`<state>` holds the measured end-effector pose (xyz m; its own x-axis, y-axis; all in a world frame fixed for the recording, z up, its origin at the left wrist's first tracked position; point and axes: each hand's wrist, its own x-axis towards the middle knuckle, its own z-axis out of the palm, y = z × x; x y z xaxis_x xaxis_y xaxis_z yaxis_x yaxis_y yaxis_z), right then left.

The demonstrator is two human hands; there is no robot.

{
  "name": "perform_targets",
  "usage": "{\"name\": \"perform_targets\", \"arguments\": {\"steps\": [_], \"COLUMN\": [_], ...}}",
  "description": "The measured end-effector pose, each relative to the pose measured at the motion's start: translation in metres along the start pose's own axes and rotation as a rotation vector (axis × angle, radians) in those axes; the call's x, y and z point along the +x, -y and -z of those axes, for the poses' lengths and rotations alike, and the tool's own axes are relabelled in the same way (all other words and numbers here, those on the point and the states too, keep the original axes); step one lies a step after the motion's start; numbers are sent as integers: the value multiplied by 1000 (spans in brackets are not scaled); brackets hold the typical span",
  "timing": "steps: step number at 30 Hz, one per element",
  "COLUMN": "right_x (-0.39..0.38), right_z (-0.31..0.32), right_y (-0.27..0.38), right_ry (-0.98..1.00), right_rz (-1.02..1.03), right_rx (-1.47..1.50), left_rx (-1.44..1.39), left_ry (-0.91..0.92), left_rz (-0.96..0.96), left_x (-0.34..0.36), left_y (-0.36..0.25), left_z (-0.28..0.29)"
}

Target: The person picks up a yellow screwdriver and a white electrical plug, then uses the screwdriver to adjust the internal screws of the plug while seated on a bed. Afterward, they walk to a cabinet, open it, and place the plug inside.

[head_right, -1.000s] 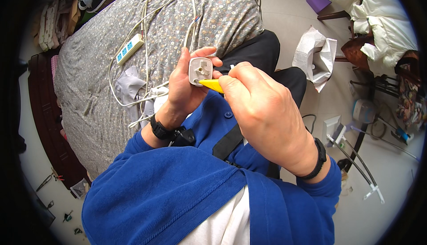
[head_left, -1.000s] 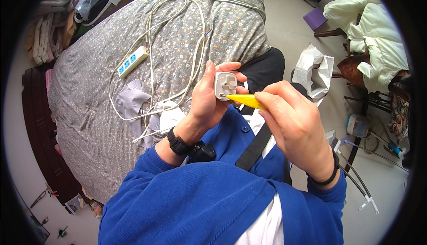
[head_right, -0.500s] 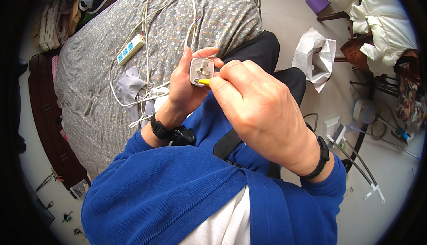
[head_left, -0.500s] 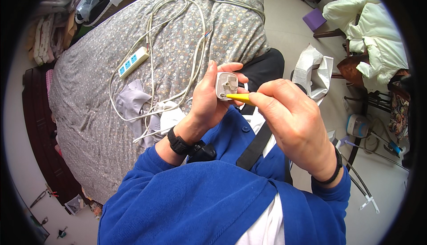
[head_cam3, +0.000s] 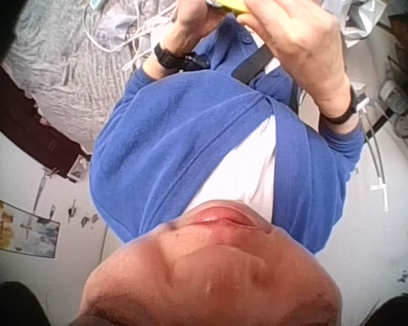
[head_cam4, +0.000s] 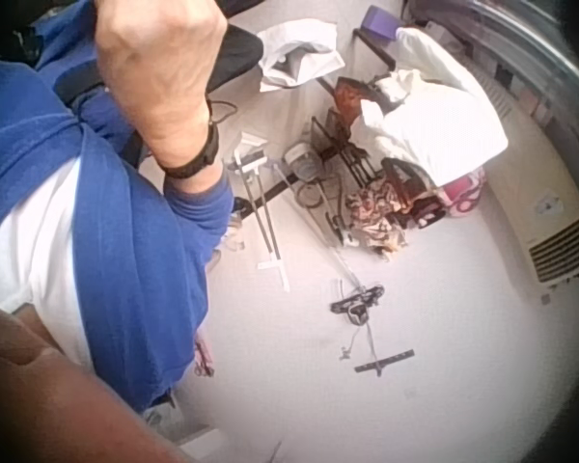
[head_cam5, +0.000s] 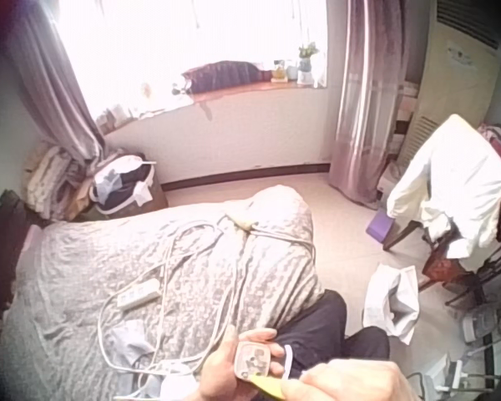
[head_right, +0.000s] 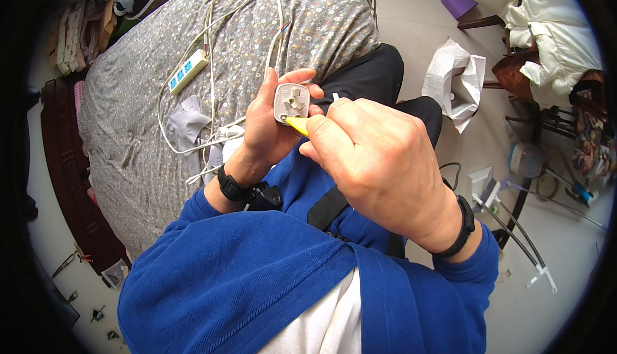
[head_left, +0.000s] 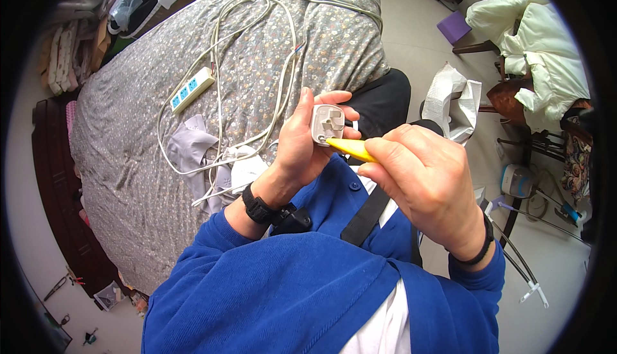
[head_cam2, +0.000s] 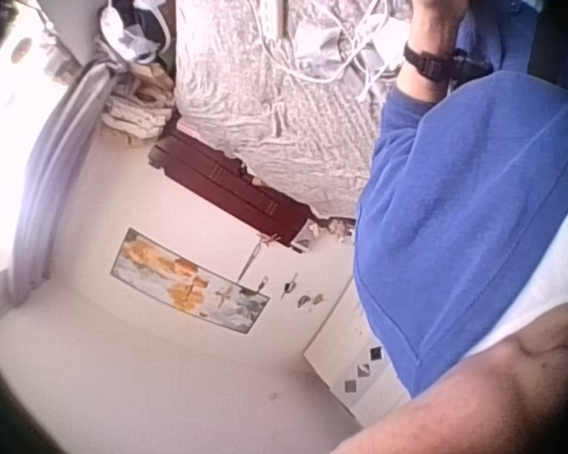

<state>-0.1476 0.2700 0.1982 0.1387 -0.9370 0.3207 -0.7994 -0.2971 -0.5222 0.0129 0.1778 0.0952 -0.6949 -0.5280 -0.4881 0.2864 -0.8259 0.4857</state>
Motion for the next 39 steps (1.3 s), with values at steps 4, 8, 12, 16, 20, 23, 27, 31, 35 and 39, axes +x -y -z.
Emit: {"name": "perform_targets", "arguments": {"steps": [4, 8, 12, 16, 20, 23, 27, 31, 35, 39], "right_x": [1, 0, 0, 4, 5, 5, 3, 5, 5, -3], "right_z": [-3, -1, -3, -8, -7, -10, -11, -10, -5, 6], "right_y": [0, 0, -1, -1, -1, 0, 1, -1, -3, -8], "right_ry": [-45, 4, 11, -44, -45, -46, -5, -16, -21, -145], "right_rz": [2, -29, -16, 81, 85, 38, -18, 49, 70, -72], "right_rx": [21, 29, 27, -22, -32, -4, 2, -22, 42, 180], "left_rx": [-7, 2, 2, 21, 10, 2, 2, 5, -42, -411], "left_ry": [5, 3, -14, -36, 4, -13, -22, -25, -16, 126], "left_rz": [0, -3, 3, -2, -10, 3, 11, 8, 44, 161], "left_x": [0, 1, 1, 1, 3, 2, 1, 1, 3, 3], "left_y": [1, 1, 2, 3, 4, 3, 3, 4, 4, -1], "left_z": [2, 3, 2, 2, 1, 1, 0, 1, 7, 17]}}
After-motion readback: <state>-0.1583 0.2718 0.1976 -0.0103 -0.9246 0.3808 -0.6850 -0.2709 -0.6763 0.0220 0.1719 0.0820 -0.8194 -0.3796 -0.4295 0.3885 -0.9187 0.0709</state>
